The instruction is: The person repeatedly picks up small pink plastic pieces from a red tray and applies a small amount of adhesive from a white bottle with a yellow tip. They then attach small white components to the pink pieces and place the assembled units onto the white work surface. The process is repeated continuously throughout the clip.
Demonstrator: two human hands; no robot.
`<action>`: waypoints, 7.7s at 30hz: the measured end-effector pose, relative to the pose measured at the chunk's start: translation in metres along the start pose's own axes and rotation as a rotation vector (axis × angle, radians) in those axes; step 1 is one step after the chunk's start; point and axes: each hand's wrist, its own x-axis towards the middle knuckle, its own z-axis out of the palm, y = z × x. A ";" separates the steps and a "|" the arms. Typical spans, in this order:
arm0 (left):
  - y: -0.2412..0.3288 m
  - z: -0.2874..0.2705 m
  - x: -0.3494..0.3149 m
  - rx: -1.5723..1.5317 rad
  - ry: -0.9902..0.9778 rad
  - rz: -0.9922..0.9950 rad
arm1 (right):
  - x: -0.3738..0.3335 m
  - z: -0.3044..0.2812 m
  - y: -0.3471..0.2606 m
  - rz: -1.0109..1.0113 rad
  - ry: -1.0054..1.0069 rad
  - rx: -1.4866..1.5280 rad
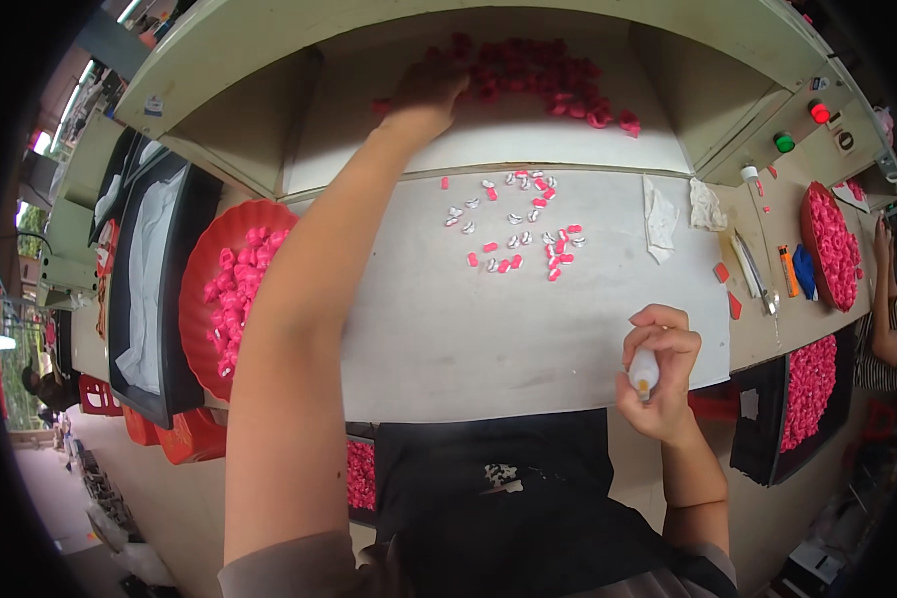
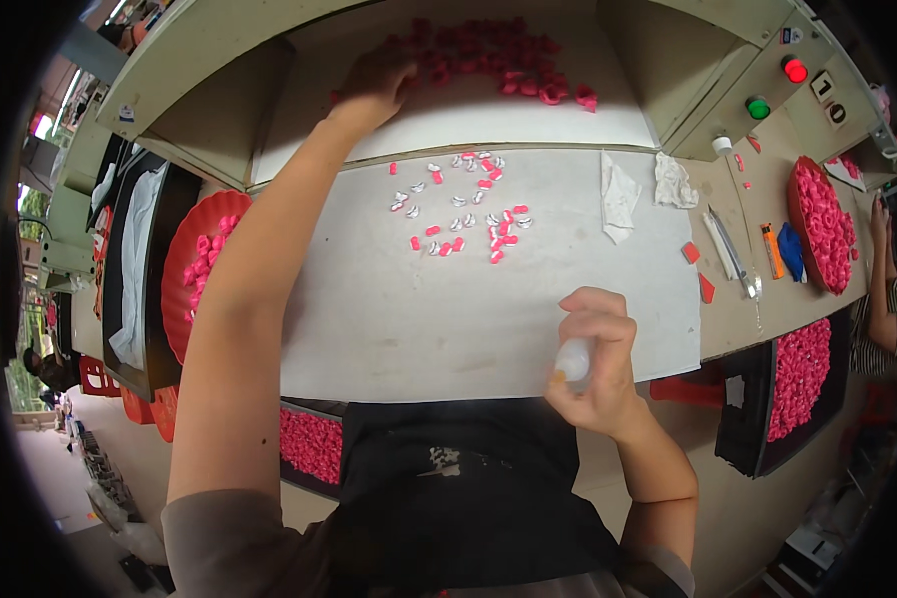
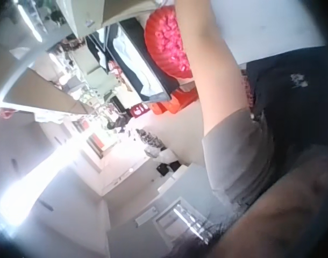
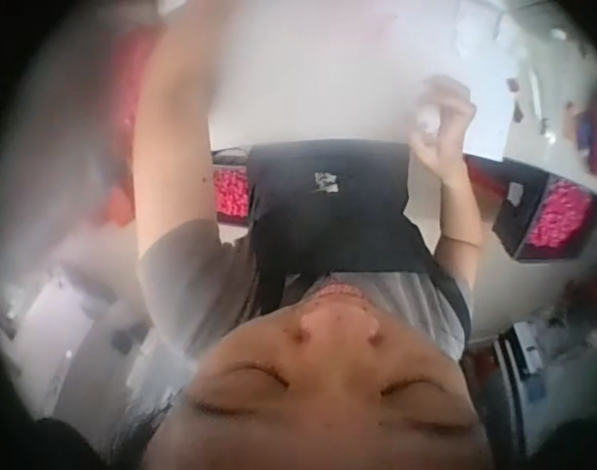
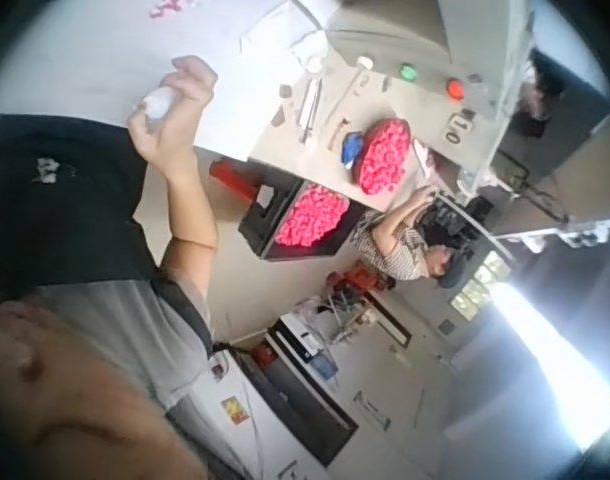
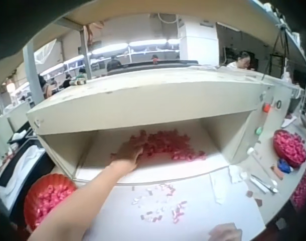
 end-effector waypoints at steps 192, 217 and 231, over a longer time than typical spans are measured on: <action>0.224 -0.137 -0.218 -1.746 0.113 -0.804 | -0.003 0.044 -0.053 -0.169 0.182 0.104; 0.225 -0.140 -0.217 -1.311 0.200 -0.595 | -0.005 0.050 -0.072 -0.164 0.026 -0.033; 0.221 -0.139 -0.223 -1.411 0.126 -0.601 | 0.000 0.048 -0.065 -0.175 -0.017 0.016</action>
